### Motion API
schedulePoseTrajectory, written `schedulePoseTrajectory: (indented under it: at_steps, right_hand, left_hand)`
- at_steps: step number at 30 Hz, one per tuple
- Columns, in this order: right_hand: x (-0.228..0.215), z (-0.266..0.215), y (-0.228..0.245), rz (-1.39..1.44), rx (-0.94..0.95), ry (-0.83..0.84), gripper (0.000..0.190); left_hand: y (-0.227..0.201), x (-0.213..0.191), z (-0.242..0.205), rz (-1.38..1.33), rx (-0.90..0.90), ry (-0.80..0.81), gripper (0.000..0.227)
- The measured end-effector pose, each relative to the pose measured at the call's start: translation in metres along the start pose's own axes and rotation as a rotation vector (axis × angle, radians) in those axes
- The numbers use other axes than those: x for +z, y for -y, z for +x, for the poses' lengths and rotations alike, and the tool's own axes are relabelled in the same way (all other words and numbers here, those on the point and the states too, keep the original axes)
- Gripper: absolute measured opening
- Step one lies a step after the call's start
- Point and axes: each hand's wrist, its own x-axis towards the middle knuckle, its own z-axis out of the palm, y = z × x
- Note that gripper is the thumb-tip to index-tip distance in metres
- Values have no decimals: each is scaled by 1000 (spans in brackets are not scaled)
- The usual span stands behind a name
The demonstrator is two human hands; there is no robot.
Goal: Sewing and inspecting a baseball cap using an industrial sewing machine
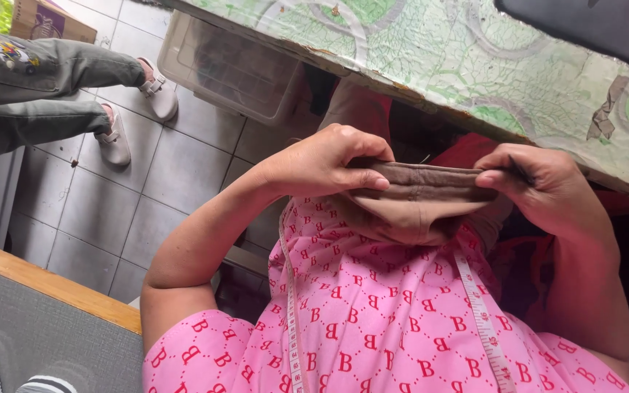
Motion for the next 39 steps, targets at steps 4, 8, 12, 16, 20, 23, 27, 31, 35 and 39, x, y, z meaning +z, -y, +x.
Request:
schedulePoseTrajectory:
  at_steps: [4,8,12,16,20,23,27,31,35,39]
  right_hand:
    - [1,5,5,28,-8,12,12]
    - [3,14,23,-18,-59,-15,12]
    - [5,17,52,-142,-228,-150,18]
    - [3,22,60,-68,-217,-170,15]
    - [2,34,67,-5,-149,-53,20]
    - [4,41,70,79,-149,29,8]
    - [11,43,61,22,-382,-33,13]
    - [13,32,56,-15,-354,-92,9]
    - [-3,20,41,418,-142,-319,12]
    - [-52,-6,-126,259,252,-637,31]
  left_hand:
    - [3,1,0,14,-8,-1,18]
    - [1,7,5,-65,4,-76,16]
    - [0,16,12,-135,-8,-186,20]
    - [-4,19,15,-109,-17,-180,20]
    - [-11,27,17,-2,43,-225,16]
    - [-7,38,20,100,124,-306,17]
    - [-1,47,21,153,209,-391,20]
    - [-5,49,19,153,216,-376,17]
    - [-6,59,15,452,381,-440,12]
    - [-6,60,5,536,438,-451,14]
